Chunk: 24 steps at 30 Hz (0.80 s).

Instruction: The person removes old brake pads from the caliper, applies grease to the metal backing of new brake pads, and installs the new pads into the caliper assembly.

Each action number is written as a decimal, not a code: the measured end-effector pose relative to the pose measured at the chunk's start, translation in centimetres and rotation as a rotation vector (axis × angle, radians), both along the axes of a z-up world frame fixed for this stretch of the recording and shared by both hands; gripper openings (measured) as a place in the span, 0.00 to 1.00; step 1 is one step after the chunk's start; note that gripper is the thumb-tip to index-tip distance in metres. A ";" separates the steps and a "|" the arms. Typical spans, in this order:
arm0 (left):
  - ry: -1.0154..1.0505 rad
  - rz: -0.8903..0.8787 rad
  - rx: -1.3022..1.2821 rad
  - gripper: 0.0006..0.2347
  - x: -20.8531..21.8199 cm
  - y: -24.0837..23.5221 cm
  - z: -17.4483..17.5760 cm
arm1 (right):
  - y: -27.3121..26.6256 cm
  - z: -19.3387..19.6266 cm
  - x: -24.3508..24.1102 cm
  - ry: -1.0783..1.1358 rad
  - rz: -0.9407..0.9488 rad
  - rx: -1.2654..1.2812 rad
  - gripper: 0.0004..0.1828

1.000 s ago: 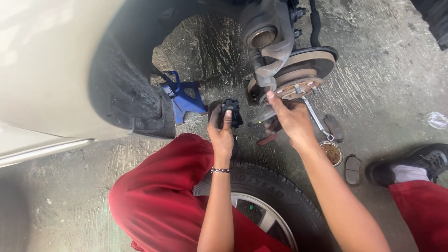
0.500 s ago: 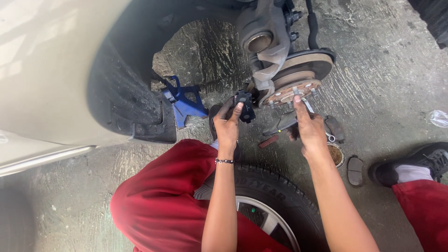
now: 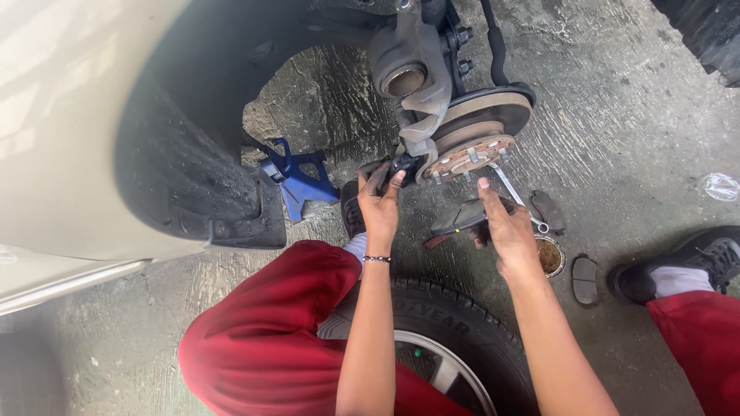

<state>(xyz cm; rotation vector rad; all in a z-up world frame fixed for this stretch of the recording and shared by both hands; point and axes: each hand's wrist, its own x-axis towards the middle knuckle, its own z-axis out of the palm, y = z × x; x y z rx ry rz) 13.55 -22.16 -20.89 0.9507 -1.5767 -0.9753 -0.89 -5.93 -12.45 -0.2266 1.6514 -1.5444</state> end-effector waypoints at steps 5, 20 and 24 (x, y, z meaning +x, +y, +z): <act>0.024 -0.020 0.024 0.16 -0.3 0.4 0.0 | 0.0 0.6 0.3 -0.002 0.006 0.096 0.35; 0.026 -0.087 -0.065 0.15 -0.9 0.2 -0.6 | -0.1 0.4 1.1 -0.036 0.001 -0.075 0.22; -0.027 -0.084 -0.068 0.16 -0.8 0.1 -0.7 | -0.4 -0.4 0.4 -0.021 0.065 -0.050 0.22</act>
